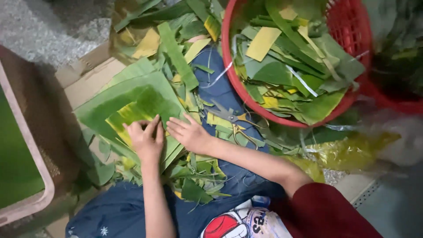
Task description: Sorting, trimming, and stacking banana leaves for food preparation
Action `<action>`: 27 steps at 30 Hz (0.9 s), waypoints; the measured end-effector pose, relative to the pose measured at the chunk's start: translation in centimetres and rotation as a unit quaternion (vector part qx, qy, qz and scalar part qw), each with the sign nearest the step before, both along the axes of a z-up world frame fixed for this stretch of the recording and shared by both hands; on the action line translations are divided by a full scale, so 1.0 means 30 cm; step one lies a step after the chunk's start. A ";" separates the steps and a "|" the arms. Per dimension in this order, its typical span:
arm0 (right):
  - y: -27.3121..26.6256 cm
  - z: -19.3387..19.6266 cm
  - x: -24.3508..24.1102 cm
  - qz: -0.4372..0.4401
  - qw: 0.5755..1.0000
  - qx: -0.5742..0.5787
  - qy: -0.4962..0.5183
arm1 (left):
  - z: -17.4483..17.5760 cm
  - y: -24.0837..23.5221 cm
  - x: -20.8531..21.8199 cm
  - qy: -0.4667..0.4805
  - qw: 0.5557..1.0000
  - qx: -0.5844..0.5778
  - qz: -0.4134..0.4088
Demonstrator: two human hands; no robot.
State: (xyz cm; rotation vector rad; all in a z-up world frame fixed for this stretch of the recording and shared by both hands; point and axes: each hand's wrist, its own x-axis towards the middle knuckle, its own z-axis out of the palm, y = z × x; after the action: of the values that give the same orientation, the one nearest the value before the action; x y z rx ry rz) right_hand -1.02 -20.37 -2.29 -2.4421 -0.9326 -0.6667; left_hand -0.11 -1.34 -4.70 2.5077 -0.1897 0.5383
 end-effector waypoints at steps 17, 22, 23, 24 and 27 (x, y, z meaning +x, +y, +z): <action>-0.993 0.293 0.346 -0.184 0.827 -0.263 0.461 | 0.113 -0.025 -0.003 0.006 0.998 -0.052 -0.021; -1.026 0.422 0.315 -0.237 0.824 -0.094 0.506 | 0.173 -0.041 -0.009 0.045 0.998 -0.050 -0.012; -1.042 0.449 0.312 -0.254 0.826 0.016 0.502 | 0.180 -0.046 -0.013 0.072 0.996 -0.049 -0.010; -1.059 0.503 0.296 -0.254 0.826 0.015 0.504 | 0.182 -0.042 -0.010 0.073 0.996 -0.049 -0.010; -1.099 0.620 0.270 -0.138 0.842 0.294 0.431 | 0.174 -0.040 -0.007 0.088 0.995 -0.047 -0.006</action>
State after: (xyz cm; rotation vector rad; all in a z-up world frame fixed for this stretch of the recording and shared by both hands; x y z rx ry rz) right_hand 7.09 -53.34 16.31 -1.9575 0.0074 0.1138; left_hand -0.33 -2.53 0.52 2.4445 -0.1096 0.3108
